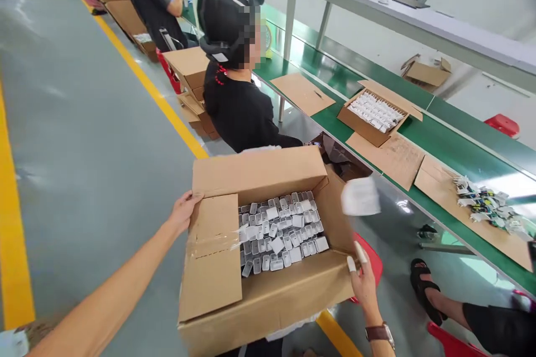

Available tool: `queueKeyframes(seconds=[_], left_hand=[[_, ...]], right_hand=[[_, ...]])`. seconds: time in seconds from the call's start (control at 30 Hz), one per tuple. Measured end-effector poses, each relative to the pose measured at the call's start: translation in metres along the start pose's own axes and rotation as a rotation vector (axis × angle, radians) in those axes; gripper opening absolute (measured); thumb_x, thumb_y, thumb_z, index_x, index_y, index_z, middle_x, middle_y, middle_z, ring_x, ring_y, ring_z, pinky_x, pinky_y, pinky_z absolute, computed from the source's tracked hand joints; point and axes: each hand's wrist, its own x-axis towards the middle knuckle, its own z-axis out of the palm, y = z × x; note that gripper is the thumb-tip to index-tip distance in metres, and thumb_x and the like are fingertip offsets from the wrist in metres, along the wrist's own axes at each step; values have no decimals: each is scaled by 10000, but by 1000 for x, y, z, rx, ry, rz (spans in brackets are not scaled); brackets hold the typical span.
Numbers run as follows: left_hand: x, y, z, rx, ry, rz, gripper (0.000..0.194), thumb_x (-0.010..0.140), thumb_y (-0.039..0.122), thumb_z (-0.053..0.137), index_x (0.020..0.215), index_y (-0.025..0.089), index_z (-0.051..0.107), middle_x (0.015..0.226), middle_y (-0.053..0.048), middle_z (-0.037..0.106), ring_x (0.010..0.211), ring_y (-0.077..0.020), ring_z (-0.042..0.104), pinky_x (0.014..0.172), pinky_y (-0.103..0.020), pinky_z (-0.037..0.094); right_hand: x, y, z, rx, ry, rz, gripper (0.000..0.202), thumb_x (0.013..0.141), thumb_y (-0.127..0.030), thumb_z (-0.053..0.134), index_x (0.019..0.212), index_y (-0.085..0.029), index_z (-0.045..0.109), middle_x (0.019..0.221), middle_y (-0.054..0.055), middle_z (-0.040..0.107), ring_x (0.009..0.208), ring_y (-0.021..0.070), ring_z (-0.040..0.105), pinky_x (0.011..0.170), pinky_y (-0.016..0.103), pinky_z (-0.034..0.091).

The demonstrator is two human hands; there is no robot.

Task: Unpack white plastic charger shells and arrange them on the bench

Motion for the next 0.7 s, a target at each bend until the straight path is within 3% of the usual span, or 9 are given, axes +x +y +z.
queueKeyframes(seconds=[0.07,0.13,0.2,0.27,0.37,0.43,0.5,0.57,0.7], left_hand=[[-1,-6,-5,-64,-14,-6,594,486,482,959,914,202,657,915,-72,781,838,-241,734,841,-390,634],[-4,-12,-17,-84,-68,35,618,445,520,965,882,198,668,1077,-123,797,1021,-301,746,988,-442,612],[-8,-19,-36,-1,-184,154,596,519,620,927,891,197,733,1343,-177,746,1257,-379,690,1134,-493,547],[-11,-27,-58,184,-309,306,593,680,720,816,1005,224,825,1580,-151,607,1438,-419,578,1230,-513,476],[-16,-40,-87,474,-465,461,638,852,771,637,1207,286,851,1686,-85,493,1560,-418,450,1318,-540,353],[-18,-47,-96,573,-554,511,664,925,761,548,1309,288,812,1729,-71,419,1605,-405,375,1338,-563,290],[-22,-51,-96,607,-581,516,691,974,748,481,1384,271,767,1766,-67,336,1625,-398,332,1330,-578,292],[-28,-52,-91,606,-538,495,725,990,762,436,1380,249,768,1768,-82,337,1616,-398,353,1304,-576,355],[-43,-48,-81,599,-454,411,717,916,793,584,1345,250,773,1767,-96,356,1592,-408,402,1038,-463,647]], right_hand=[[-5,0,-11,-161,-155,-62,601,726,-618,730,1168,-213,763,1412,150,681,1492,366,504,1338,562,282],[-5,0,-24,-307,-261,-14,572,702,-641,684,1076,-218,775,1262,148,735,1400,385,586,1297,588,353],[-3,-5,-40,-384,-308,97,490,619,-633,721,897,-232,763,962,124,768,1146,418,711,1170,640,486],[0,-20,-59,-408,-363,167,443,583,-610,774,832,-245,752,776,81,739,924,404,751,1014,633,591],[11,-62,-86,-257,-548,491,546,701,-623,823,1116,-270,787,913,83,798,900,358,784,928,548,649],[27,-94,-93,-73,-624,733,618,766,-663,820,1253,-289,761,1058,129,811,907,344,797,898,522,664],[47,-118,-85,80,-575,737,643,749,-747,797,1167,-257,788,1132,196,795,967,358,799,913,515,663],[66,-127,-61,104,-456,550,665,737,-827,723,1042,-240,788,1222,220,769,1142,370,767,1010,514,634],[72,-101,-7,-171,-212,311,709,533,-752,832,1002,-226,754,1242,175,767,1298,425,671,1152,587,534]])
